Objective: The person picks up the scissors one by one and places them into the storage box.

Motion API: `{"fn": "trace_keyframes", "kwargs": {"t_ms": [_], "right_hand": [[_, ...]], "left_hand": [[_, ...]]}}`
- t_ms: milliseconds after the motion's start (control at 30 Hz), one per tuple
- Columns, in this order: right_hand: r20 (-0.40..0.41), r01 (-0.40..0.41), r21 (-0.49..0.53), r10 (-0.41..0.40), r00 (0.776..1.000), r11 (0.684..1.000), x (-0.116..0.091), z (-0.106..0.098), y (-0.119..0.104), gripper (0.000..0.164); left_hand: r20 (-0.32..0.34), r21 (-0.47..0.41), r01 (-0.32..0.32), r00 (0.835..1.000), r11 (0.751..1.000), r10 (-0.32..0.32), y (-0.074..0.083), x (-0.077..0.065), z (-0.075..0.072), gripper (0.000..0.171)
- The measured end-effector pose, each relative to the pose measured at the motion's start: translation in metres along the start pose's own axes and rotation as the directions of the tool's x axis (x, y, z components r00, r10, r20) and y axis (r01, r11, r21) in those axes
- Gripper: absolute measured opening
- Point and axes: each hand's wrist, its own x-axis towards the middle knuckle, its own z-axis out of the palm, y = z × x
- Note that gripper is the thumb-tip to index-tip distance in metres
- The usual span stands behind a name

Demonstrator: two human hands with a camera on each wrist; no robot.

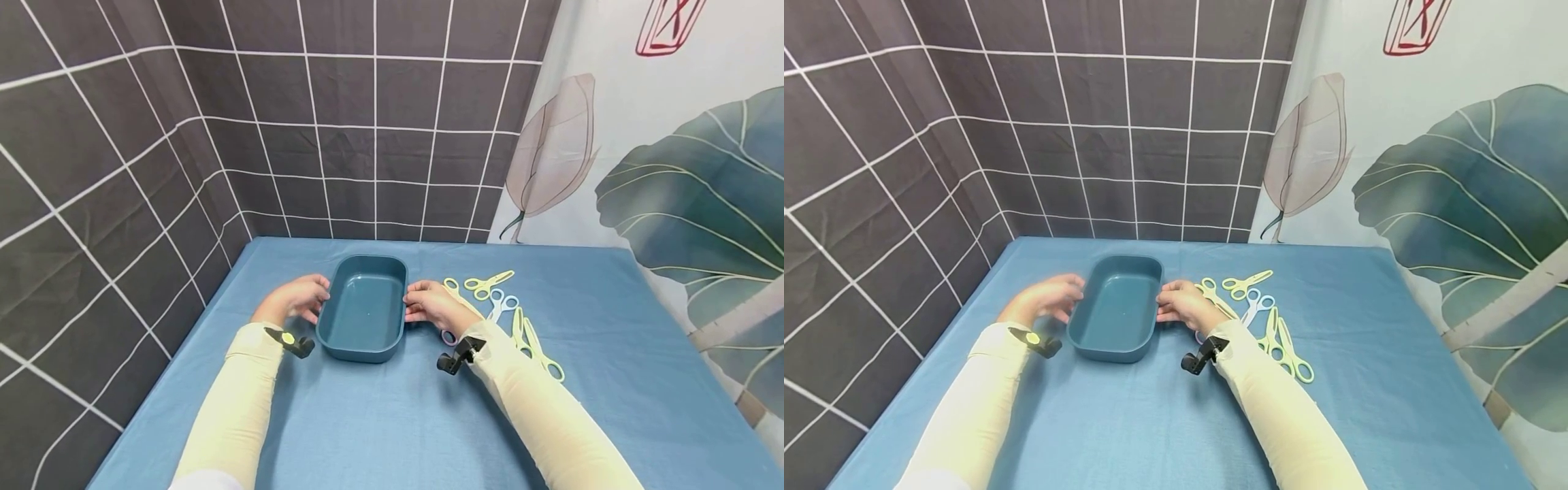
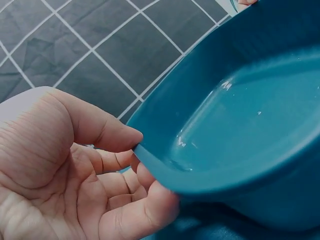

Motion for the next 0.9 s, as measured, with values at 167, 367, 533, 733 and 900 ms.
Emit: {"fn": "trace_keyframes", "kwargs": {"t_ms": [167, 367, 533, 733, 900], "right_hand": [[-0.041, -0.006, 0.006, 0.006, 0.999, 1.000, 0.003, 0.000, -0.002, 0.025], [-0.064, 0.000, -0.015, -0.001, 0.998, 1.000, 0.004, -0.001, -0.004, 0.026], [-0.084, 0.010, -0.011, -0.011, 0.996, 1.000, 0.005, -0.006, -0.004, 0.031], [-0.091, 0.046, 0.055, -0.041, 0.995, 0.997, 0.010, -0.018, -0.003, 0.036], [-0.126, 0.054, 0.022, -0.051, 0.991, 0.998, 0.010, -0.031, -0.004, 0.040]], "left_hand": [[-0.011, -0.016, 0.002, 1.000, 1.000, -0.002, 0.003, 0.000, 0.001, 0.022], [-0.046, -0.012, 0.004, 0.999, 1.000, -0.005, 0.004, 0.001, 0.006, 0.026], [-0.072, -0.042, -0.007, 0.997, 0.999, 0.004, 0.004, 0.004, 0.014, 0.027], [-0.138, -0.095, -0.054, 0.990, 0.994, 0.040, 0.008, 0.011, 0.029, 0.030], [-0.168, -0.121, -0.073, 0.984, 0.990, 0.052, 0.010, 0.019, 0.041, 0.033]]}}
